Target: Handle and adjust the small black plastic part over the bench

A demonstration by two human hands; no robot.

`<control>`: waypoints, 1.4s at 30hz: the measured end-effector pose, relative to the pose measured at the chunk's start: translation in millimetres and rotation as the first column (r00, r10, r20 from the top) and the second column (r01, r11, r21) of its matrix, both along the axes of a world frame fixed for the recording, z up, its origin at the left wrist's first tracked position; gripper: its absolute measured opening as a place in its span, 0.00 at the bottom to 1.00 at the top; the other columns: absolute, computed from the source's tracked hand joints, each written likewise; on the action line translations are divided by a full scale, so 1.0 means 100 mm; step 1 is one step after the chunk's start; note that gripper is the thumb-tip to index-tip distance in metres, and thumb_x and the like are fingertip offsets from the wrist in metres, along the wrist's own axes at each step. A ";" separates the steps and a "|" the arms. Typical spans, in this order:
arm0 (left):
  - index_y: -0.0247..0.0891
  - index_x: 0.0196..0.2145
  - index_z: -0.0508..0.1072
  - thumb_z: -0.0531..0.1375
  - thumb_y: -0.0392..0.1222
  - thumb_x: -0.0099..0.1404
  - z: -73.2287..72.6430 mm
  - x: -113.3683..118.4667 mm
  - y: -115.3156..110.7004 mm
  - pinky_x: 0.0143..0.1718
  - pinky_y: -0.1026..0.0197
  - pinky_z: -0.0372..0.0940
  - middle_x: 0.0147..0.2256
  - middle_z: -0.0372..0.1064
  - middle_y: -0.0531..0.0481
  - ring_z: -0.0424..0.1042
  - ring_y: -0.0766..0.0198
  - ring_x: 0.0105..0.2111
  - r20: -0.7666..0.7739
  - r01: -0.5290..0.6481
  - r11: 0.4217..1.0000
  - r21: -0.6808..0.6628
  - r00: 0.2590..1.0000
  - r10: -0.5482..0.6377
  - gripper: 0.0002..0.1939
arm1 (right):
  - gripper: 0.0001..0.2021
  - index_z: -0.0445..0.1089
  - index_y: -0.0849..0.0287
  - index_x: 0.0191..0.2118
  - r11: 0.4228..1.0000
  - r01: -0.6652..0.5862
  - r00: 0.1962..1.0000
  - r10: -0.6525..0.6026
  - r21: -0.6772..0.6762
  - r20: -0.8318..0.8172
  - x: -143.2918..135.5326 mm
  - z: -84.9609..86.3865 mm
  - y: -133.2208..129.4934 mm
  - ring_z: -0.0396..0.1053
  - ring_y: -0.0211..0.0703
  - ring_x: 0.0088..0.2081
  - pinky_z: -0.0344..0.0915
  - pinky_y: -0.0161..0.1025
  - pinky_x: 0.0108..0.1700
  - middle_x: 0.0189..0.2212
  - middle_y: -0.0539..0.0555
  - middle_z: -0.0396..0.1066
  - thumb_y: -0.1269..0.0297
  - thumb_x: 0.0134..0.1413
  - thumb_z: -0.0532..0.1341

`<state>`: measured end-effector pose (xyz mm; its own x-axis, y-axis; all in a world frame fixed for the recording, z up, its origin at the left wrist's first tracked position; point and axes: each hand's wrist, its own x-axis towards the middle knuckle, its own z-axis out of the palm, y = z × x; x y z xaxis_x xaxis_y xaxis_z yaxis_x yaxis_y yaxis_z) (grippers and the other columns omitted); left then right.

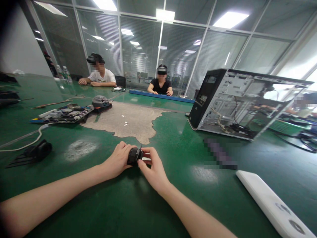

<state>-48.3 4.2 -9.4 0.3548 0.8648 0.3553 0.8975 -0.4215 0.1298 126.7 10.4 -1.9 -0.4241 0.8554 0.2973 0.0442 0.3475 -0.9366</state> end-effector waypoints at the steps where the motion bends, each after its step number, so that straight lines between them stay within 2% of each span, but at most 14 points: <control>1: 0.35 0.48 0.57 0.63 0.39 0.53 0.00 0.00 0.00 0.40 0.54 0.54 0.42 0.61 0.46 0.54 0.55 0.39 0.001 0.001 1.000 0.001 1.000 -0.001 0.26 | 0.10 0.60 0.56 0.41 1.000 0.003 1.000 -0.003 0.009 -0.019 0.00 0.00 0.00 0.65 0.41 0.43 0.66 0.40 0.43 0.39 0.52 0.64 0.66 0.50 0.57; 5: 0.35 0.48 0.57 0.62 0.39 0.53 -0.01 0.00 0.00 0.41 0.53 0.54 0.42 0.61 0.46 0.54 0.54 0.39 0.012 -0.003 1.000 -0.004 1.000 0.003 0.26 | 0.07 0.62 0.55 0.38 0.998 0.051 0.997 -0.049 0.040 -0.052 -0.01 -0.03 0.03 0.65 0.41 0.43 0.66 0.39 0.43 0.38 0.52 0.64 0.65 0.51 0.57; 8: 0.36 0.48 0.57 0.62 0.39 0.54 -0.02 0.00 0.01 0.41 0.53 0.54 0.42 0.61 0.46 0.54 0.54 0.40 0.027 -0.010 1.000 -0.014 1.000 0.010 0.26 | 0.11 0.60 0.55 0.42 0.999 0.050 0.998 -0.050 0.012 -0.024 -0.02 -0.04 0.05 0.66 0.41 0.43 0.66 0.40 0.42 0.39 0.53 0.64 0.64 0.51 0.56; 12: 0.36 0.48 0.57 0.62 0.38 0.53 -0.03 0.00 0.01 0.41 0.53 0.54 0.42 0.61 0.46 0.54 0.54 0.40 0.044 -0.014 1.000 -0.021 0.999 0.015 0.26 | 0.14 0.59 0.55 0.46 0.999 0.016 1.000 -0.015 -0.045 0.007 -0.02 -0.02 0.03 0.67 0.39 0.37 0.67 0.40 0.41 0.39 0.54 0.64 0.63 0.52 0.56; 16: 0.37 0.48 0.57 0.62 0.38 0.53 -0.03 0.00 0.02 0.41 0.52 0.54 0.42 0.61 0.46 0.54 0.55 0.40 0.061 -0.011 0.999 -0.036 0.998 0.013 0.26 | 0.13 0.59 0.55 0.43 1.000 -0.005 1.000 0.004 -0.018 -0.026 0.00 -0.01 0.01 0.67 0.40 0.40 0.66 0.41 0.43 0.39 0.53 0.65 0.65 0.50 0.58; 21: 0.37 0.47 0.57 0.63 0.38 0.53 -0.04 0.00 0.01 0.41 0.53 0.54 0.42 0.61 0.46 0.54 0.55 0.40 0.049 -0.005 1.000 -0.012 0.999 0.005 0.27 | 0.08 0.61 0.55 0.39 0.999 0.040 0.998 -0.039 0.011 -0.047 0.00 -0.03 0.03 0.67 0.40 0.41 0.66 0.39 0.42 0.38 0.52 0.65 0.65 0.51 0.56; 28: 0.38 0.48 0.57 0.63 0.38 0.53 -0.03 0.00 0.02 0.41 0.52 0.54 0.42 0.61 0.46 0.55 0.54 0.41 0.062 -0.022 0.999 -0.039 0.998 0.024 0.26 | 0.15 0.59 0.55 0.45 0.999 0.017 1.000 -0.017 -0.045 -0.005 -0.01 -0.02 0.02 0.68 0.38 0.35 0.68 0.39 0.40 0.38 0.53 0.64 0.63 0.51 0.57; 32: 0.39 0.48 0.57 0.63 0.37 0.52 -0.03 0.00 0.02 0.42 0.52 0.54 0.42 0.61 0.47 0.55 0.54 0.41 0.078 -0.021 0.999 -0.050 0.997 0.025 0.27 | 0.14 0.60 0.54 0.43 1.000 -0.009 0.999 0.008 -0.024 -0.048 0.00 -0.01 0.01 0.67 0.40 0.41 0.67 0.40 0.43 0.39 0.53 0.65 0.65 0.49 0.59; 36: 0.38 0.47 0.57 0.63 0.37 0.52 -0.04 0.00 0.02 0.41 0.53 0.54 0.42 0.61 0.47 0.55 0.54 0.40 0.066 -0.016 1.000 -0.020 0.998 0.017 0.26 | 0.08 0.62 0.55 0.38 0.999 0.046 0.996 -0.044 0.026 -0.077 0.00 -0.04 0.03 0.66 0.41 0.44 0.66 0.39 0.43 0.38 0.51 0.64 0.64 0.50 0.58; 42: 0.36 0.47 0.57 0.63 0.38 0.52 -0.03 0.00 0.01 0.40 0.54 0.54 0.42 0.62 0.47 0.54 0.55 0.39 0.037 -0.011 1.000 -0.001 0.999 0.011 0.27 | 0.14 0.59 0.55 0.45 0.999 0.024 1.000 -0.025 -0.036 -0.019 -0.01 -0.04 0.04 0.66 0.40 0.41 0.66 0.40 0.43 0.40 0.53 0.64 0.64 0.51 0.56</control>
<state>-48.5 5.5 -12.5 0.3323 0.8687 0.3674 0.8966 -0.4118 0.1628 126.2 14.6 -6.0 -0.3976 0.8757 0.2739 0.0342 0.3124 -0.9493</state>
